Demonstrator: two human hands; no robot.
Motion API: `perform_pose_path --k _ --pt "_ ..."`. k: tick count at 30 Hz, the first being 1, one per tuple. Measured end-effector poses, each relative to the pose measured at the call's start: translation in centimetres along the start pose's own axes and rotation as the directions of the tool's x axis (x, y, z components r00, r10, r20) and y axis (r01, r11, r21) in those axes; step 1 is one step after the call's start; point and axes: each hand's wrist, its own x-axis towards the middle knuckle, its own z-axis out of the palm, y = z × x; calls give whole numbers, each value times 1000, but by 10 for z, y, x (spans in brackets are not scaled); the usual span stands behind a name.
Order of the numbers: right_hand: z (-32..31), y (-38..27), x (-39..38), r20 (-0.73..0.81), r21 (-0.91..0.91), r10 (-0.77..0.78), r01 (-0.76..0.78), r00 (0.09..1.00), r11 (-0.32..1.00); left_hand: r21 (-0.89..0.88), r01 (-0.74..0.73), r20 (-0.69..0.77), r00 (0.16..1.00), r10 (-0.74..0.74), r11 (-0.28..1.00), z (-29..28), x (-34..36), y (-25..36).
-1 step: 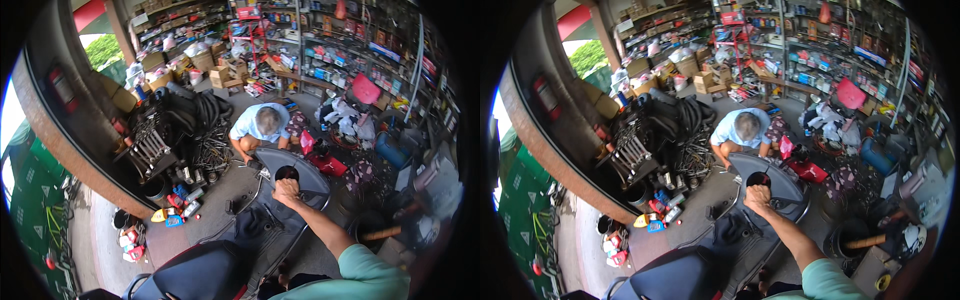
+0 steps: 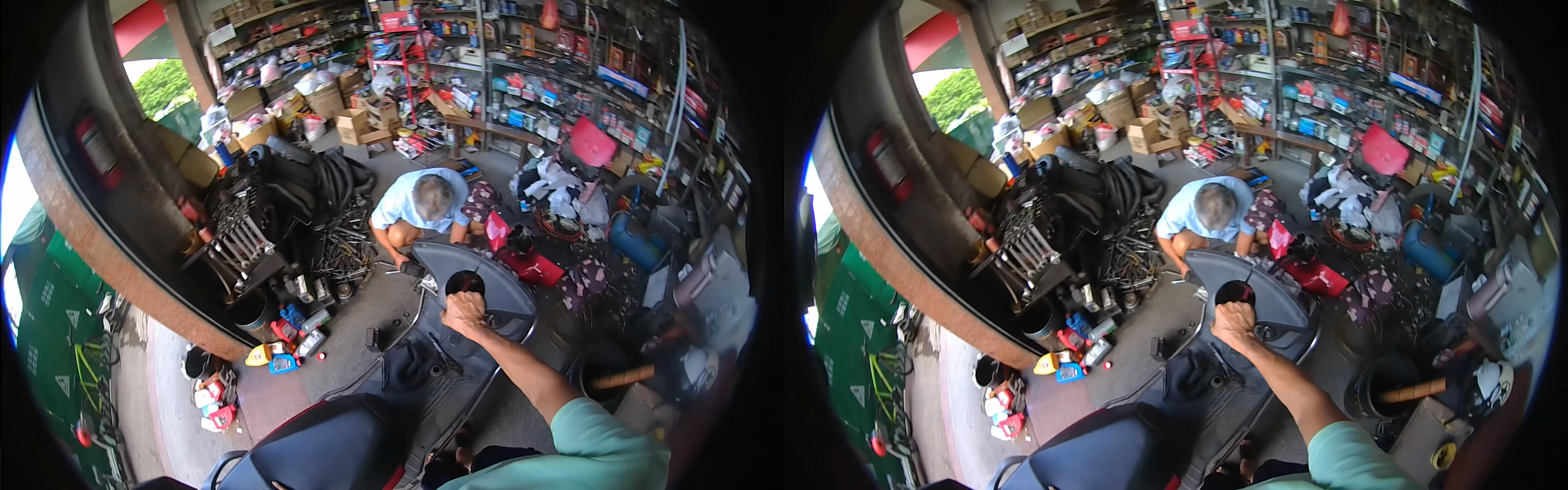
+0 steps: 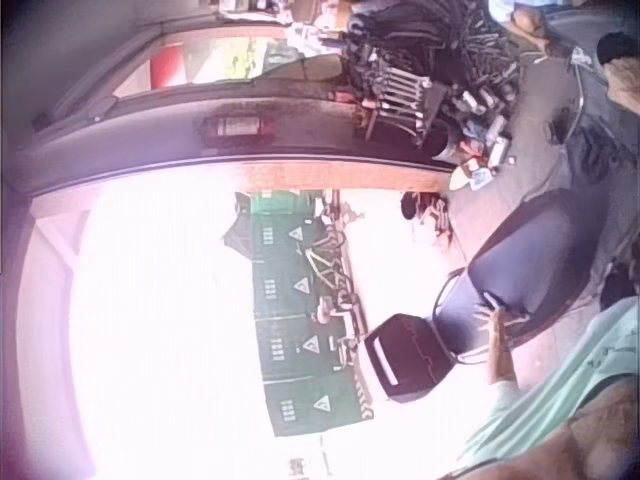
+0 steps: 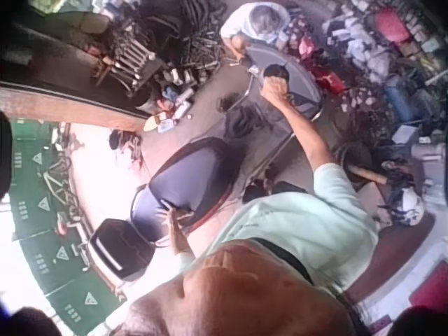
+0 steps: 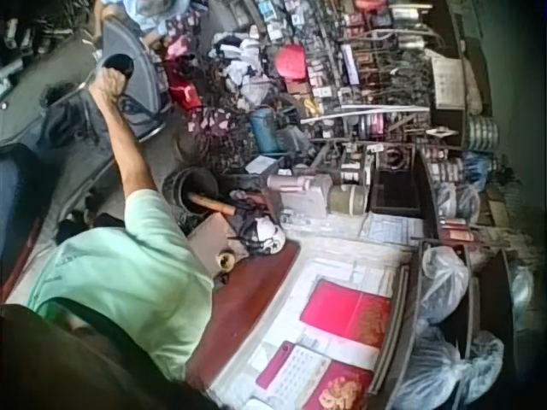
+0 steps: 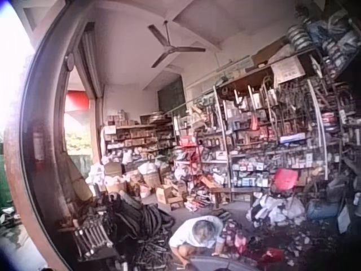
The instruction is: The person removes the seat of a scooter and works on the internal components with another person. They handle various parts and tools while inspecting the scooter's interior.
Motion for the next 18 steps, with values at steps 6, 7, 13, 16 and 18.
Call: perform_pose_path --k 6,7,13,16,18 --pt "0 -7 -6 3 -20 -8 8 1000 1000 -11 -30 -156 987 28 999 36 2 -16" --pt "2 -3 -6 -16 -23 -8 7 1000 1000 -1 -56 -209 976 54 998 44 6 -16" --pt "0 -2 -6 -12 -29 -7 6 1000 1000 -47 -40 -13 999 39 998 -1 -10 -7" --pt "-2 -6 -4 27 -31 15 -14 1000 999 -105 -6 91 996 15 994 -37 -28 5" --pt "-7 -12 -5 11 -55 13 -12 1000 998 -145 37 164 986 -13 989 -50 -40 7"
